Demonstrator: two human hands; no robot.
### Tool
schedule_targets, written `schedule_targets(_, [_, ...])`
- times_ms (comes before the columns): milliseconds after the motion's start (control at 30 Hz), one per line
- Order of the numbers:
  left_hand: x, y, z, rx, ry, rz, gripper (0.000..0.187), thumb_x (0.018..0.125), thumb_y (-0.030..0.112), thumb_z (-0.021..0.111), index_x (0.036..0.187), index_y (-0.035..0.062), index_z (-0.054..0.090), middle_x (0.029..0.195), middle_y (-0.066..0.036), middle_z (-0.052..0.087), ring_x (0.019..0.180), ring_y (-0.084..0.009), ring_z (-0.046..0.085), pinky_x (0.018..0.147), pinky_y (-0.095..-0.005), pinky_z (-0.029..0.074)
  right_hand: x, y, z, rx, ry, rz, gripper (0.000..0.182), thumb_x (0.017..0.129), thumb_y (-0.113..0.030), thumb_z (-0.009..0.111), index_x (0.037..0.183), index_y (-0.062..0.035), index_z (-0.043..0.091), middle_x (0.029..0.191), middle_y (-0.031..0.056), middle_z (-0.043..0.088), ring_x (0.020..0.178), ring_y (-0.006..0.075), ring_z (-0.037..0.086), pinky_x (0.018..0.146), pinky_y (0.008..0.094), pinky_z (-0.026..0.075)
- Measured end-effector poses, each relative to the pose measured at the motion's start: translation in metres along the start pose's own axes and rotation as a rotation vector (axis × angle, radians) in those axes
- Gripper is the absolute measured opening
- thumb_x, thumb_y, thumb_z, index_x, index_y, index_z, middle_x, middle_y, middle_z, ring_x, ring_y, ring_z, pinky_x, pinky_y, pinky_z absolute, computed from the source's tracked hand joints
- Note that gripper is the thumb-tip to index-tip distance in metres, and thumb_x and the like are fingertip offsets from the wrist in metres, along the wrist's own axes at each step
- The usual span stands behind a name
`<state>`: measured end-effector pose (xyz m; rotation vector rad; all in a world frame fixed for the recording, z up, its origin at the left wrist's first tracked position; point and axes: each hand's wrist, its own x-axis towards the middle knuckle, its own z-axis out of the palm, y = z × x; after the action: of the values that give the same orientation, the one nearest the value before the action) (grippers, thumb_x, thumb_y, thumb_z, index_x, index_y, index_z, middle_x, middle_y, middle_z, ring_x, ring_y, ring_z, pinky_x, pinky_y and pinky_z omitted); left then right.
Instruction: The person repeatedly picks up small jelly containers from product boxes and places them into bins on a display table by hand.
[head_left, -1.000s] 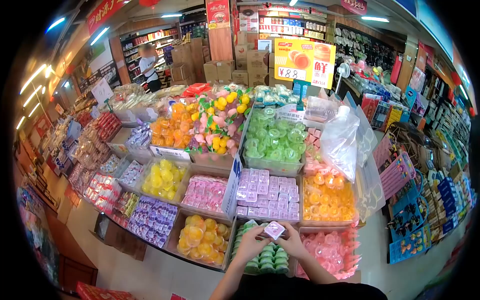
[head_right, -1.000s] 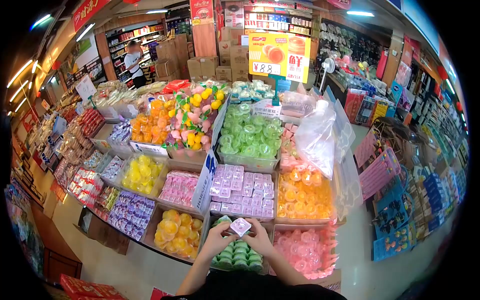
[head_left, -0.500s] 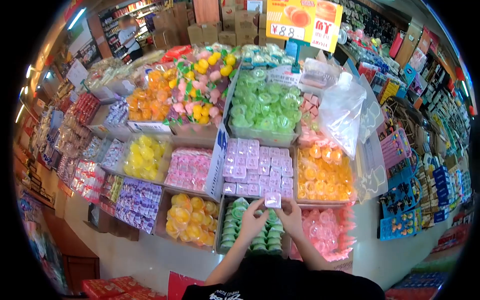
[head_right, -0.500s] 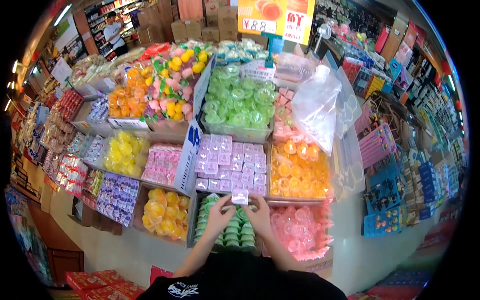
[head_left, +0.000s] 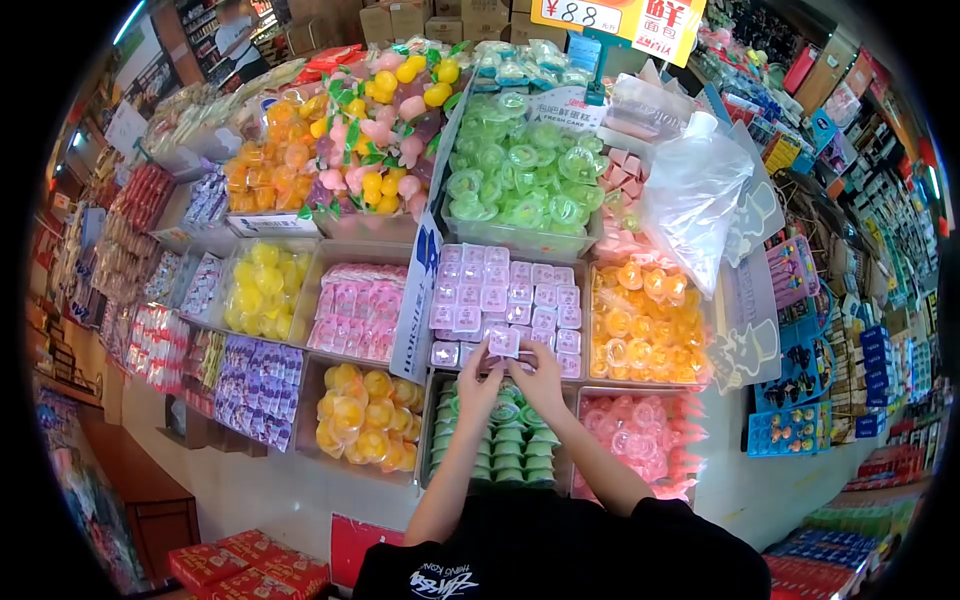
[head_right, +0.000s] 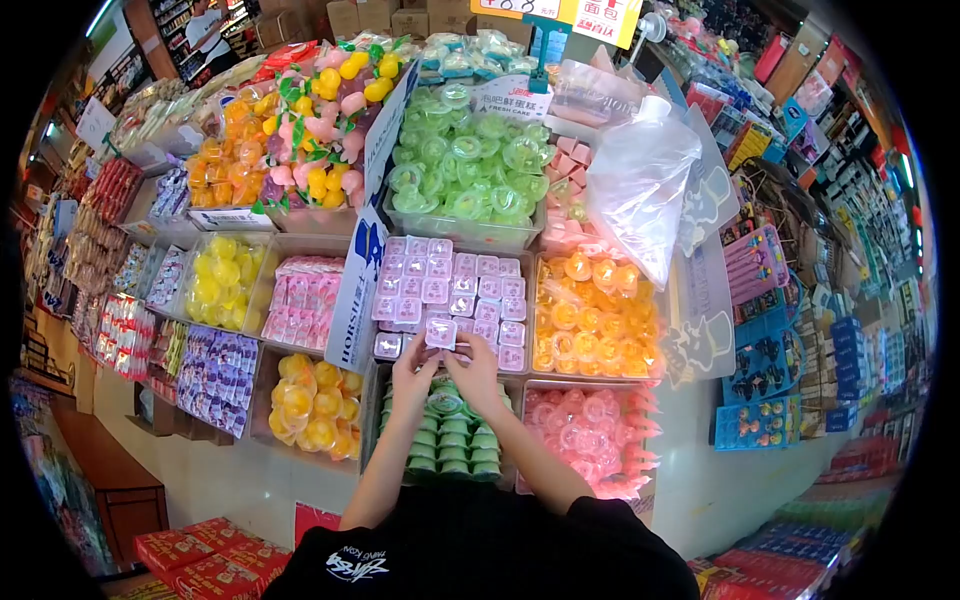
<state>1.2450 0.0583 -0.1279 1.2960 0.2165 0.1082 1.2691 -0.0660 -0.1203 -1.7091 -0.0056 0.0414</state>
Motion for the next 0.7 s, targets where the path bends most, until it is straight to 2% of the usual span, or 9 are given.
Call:
schedule_targets(33, [0.005, -0.003, -0.001, -0.017, -0.007, -0.009, 0.056, 0.086, -0.007, 0.053, 0.141, -0.0007, 0.043, 0.129, -0.011, 0.057, 0.109, -0.0158, 0.058, 0.090, -0.0285, 0.049, 0.003, 0.000, 0.002, 0.004, -0.003, 0.002, 0.039, 0.082, -0.001, 0.068, 0.119, 0.0011, 0.056, 0.113, 0.0105, 0.060, 0.102, 0.0197, 0.065, 0.080, 0.0302, 0.056])
schedule_targets(133, [0.011, 0.003, 0.001, -0.124, 0.027, -0.034, 0.057, 0.086, -0.008, 0.055, 0.141, -0.0006, 0.042, 0.118, -0.011, 0.062, 0.102, -0.0145, 0.061, 0.086, -0.0268, 0.050, 0.016, 0.008, 0.011, 0.031, -0.035, 0.023, 0.038, 0.083, -0.003, 0.067, 0.119, 0.0029, 0.056, 0.114, 0.0125, 0.062, 0.102, 0.0202, 0.065, 0.080, 0.0302, 0.055])
schedule_targets(233, [0.023, -0.009, -0.005, -0.072, 0.045, -0.107, 0.059, 0.087, -0.008, 0.054, 0.144, 0.0023, 0.040, 0.113, -0.010, 0.063, 0.099, -0.0139, 0.061, 0.084, -0.0273, 0.051, 0.023, 0.009, 0.017, -0.022, -0.033, 0.021, 0.037, 0.084, -0.005, 0.067, 0.118, 0.0040, 0.057, 0.113, 0.0135, 0.063, 0.102, 0.0205, 0.066, 0.080, 0.0302, 0.055])
schedule_targets(333, [0.030, -0.012, -0.008, -0.007, 0.017, -0.120, 0.055, 0.088, -0.005, 0.056, 0.141, 0.0071, 0.046, 0.108, -0.007, 0.064, 0.093, -0.0117, 0.061, 0.075, -0.0246, 0.052, 0.029, 0.011, 0.024, -0.024, -0.022, 0.014, 0.037, 0.083, -0.003, 0.065, 0.118, 0.0045, 0.058, 0.114, 0.0173, 0.060, 0.099, 0.0257, 0.068, 0.080, 0.0327, 0.056])
schedule_targets(433, [0.036, -0.002, -0.014, 0.147, -0.025, -0.246, 0.047, 0.089, -0.001, 0.058, 0.135, 0.0108, 0.054, 0.102, -0.003, 0.064, 0.085, -0.0100, 0.061, 0.063, -0.0228, 0.050, 0.036, 0.020, 0.028, 0.010, -0.030, 0.034, 0.040, 0.084, -0.008, 0.065, 0.120, 0.0050, 0.057, 0.111, 0.0188, 0.063, 0.101, 0.0275, 0.067, 0.081, 0.0342, 0.056])
schedule_targets(533, [0.038, 0.006, -0.013, 0.210, -0.094, -0.288, 0.037, 0.093, 0.010, 0.056, 0.130, 0.0165, 0.059, 0.101, -0.001, 0.065, 0.082, -0.0092, 0.062, 0.058, -0.0215, 0.050, 0.046, 0.031, 0.027, -0.108, -0.062, 0.090, 0.044, 0.084, -0.011, 0.066, 0.123, 0.0073, 0.055, 0.117, 0.0183, 0.062, 0.103, 0.0220, 0.066, 0.083, 0.0318, 0.054])
schedule_targets(700, [0.043, 0.015, -0.013, 0.173, -0.131, -0.342, 0.036, 0.092, 0.011, 0.057, 0.128, 0.0159, 0.060, 0.104, -0.002, 0.065, 0.085, -0.0103, 0.063, 0.057, -0.0229, 0.051, 0.043, 0.019, 0.023, 0.004, -0.050, 0.129, 0.049, 0.084, -0.017, 0.068, 0.124, 0.0085, 0.053, 0.116, 0.0183, 0.062, 0.109, 0.0226, 0.062, 0.089, 0.0333, 0.051])
